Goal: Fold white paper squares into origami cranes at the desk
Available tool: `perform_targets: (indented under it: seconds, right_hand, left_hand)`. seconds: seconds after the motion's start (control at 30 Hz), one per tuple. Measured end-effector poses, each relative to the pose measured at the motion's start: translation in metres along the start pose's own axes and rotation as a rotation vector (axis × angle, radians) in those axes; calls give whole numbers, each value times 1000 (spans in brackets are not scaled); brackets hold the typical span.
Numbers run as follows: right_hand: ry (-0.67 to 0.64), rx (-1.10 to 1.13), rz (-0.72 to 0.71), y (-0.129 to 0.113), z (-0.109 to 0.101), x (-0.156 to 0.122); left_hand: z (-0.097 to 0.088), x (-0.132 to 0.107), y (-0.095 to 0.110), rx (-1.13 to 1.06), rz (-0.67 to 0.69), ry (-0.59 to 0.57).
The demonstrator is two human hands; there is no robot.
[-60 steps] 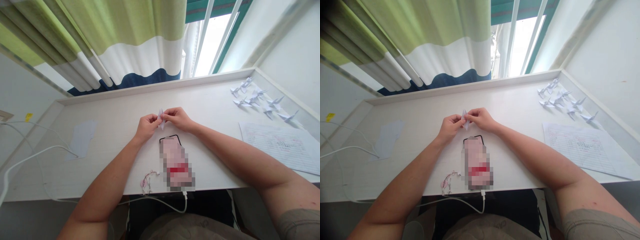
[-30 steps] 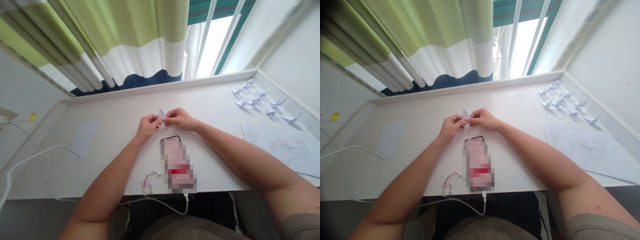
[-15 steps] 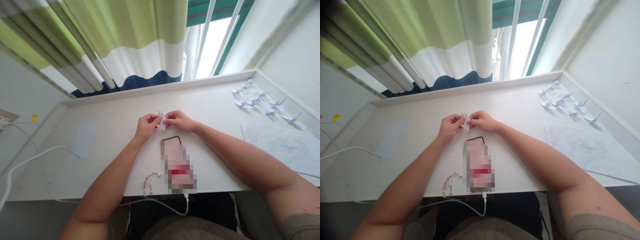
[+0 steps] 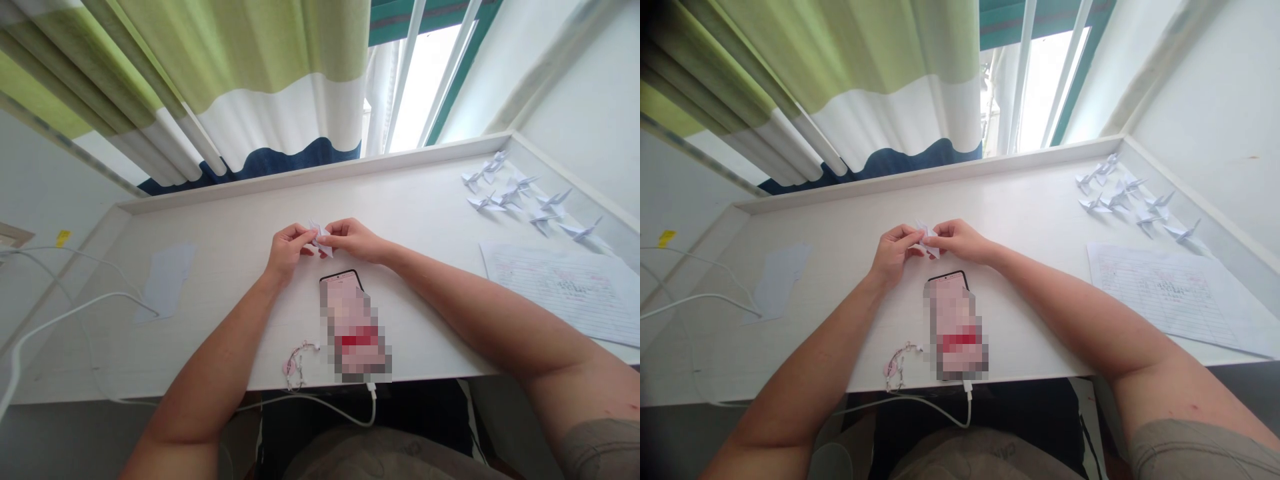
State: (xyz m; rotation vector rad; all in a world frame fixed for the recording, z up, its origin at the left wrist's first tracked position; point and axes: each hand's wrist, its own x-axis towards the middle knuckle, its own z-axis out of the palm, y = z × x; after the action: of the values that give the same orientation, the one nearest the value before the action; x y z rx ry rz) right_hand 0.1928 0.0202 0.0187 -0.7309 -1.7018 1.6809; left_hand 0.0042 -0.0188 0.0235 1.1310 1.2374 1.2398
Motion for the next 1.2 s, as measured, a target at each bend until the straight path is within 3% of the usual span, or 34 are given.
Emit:
perform_targets:
  seconds: [0.43,0.67,1.2]
  right_hand:
    - [-58,77,73,-2,-4,-1]
    - [-43,65,101,-5,-5,-3]
    - [-26,34,19,0,-4,-1]
  left_hand:
    - [-3,4,-4,-113,-18,-14]
    - [-9,2,-8,-16,38,-123]
    - [-5,3,-7,108,137,-79]
